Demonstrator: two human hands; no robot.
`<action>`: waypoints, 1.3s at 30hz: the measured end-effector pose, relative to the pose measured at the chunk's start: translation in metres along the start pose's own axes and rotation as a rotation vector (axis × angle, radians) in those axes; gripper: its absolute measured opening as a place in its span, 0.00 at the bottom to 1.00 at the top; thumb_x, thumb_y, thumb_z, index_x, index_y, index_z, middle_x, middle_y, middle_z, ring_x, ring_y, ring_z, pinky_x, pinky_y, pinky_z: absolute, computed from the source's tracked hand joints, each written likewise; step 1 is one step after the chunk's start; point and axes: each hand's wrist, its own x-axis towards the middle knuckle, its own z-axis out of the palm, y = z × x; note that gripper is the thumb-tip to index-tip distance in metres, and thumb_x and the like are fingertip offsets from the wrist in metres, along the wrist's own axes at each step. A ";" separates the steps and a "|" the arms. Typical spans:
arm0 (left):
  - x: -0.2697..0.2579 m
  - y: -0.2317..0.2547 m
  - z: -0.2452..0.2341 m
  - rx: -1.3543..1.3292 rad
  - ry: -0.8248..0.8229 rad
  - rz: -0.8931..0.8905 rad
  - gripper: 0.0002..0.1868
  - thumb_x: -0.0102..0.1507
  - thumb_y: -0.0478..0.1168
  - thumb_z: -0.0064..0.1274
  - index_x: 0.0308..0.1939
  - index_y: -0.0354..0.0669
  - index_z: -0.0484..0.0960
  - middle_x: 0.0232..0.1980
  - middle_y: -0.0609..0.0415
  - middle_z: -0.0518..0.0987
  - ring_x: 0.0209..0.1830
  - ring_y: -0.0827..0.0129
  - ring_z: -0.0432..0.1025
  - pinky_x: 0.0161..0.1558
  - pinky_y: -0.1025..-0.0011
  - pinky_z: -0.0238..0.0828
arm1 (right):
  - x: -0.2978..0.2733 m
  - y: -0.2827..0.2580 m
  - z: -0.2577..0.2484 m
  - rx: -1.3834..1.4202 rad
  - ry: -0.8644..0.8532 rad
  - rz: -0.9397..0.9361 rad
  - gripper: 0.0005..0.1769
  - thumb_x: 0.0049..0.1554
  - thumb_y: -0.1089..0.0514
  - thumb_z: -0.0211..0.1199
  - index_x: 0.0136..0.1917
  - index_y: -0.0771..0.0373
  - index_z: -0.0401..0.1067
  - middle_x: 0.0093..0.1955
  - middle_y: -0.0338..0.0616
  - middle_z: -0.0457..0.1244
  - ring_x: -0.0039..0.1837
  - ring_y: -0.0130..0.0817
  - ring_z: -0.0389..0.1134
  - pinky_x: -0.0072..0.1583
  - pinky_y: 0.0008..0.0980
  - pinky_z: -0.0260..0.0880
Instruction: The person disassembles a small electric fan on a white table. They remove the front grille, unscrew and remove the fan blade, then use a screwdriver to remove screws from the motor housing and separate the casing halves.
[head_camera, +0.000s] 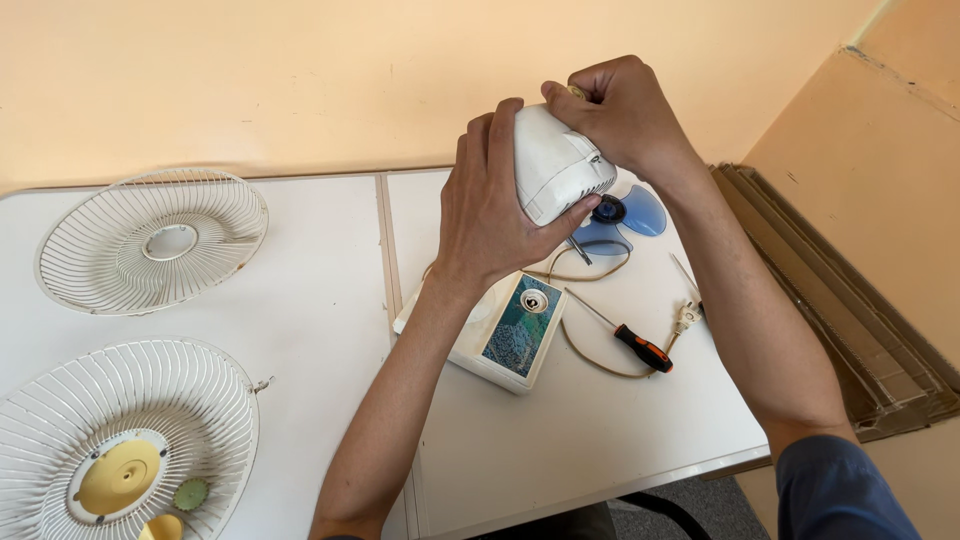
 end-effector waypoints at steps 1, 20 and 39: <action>0.002 0.000 -0.001 0.006 -0.003 0.003 0.58 0.55 0.68 0.70 0.72 0.33 0.58 0.60 0.38 0.68 0.58 0.52 0.71 0.45 0.59 0.79 | 0.003 0.003 0.000 0.014 0.025 -0.042 0.34 0.66 0.51 0.65 0.22 0.62 0.59 0.20 0.29 0.47 0.25 0.17 0.42 0.29 0.28 0.40; 0.003 0.002 -0.005 0.018 -0.010 0.068 0.60 0.51 0.68 0.72 0.71 0.32 0.60 0.59 0.41 0.68 0.56 0.54 0.71 0.42 0.60 0.78 | -0.002 0.019 0.011 0.098 0.228 -0.177 0.26 0.61 0.64 0.64 0.22 0.62 0.65 0.20 0.29 0.53 0.26 0.14 0.50 0.30 0.24 0.46; 0.004 0.003 -0.007 0.035 0.008 0.093 0.58 0.51 0.68 0.71 0.69 0.32 0.61 0.57 0.42 0.68 0.55 0.54 0.69 0.40 0.62 0.77 | -0.011 0.001 0.011 0.161 0.248 -0.086 0.30 0.64 0.60 0.65 0.21 0.60 0.61 0.20 0.29 0.51 0.25 0.15 0.47 0.30 0.25 0.42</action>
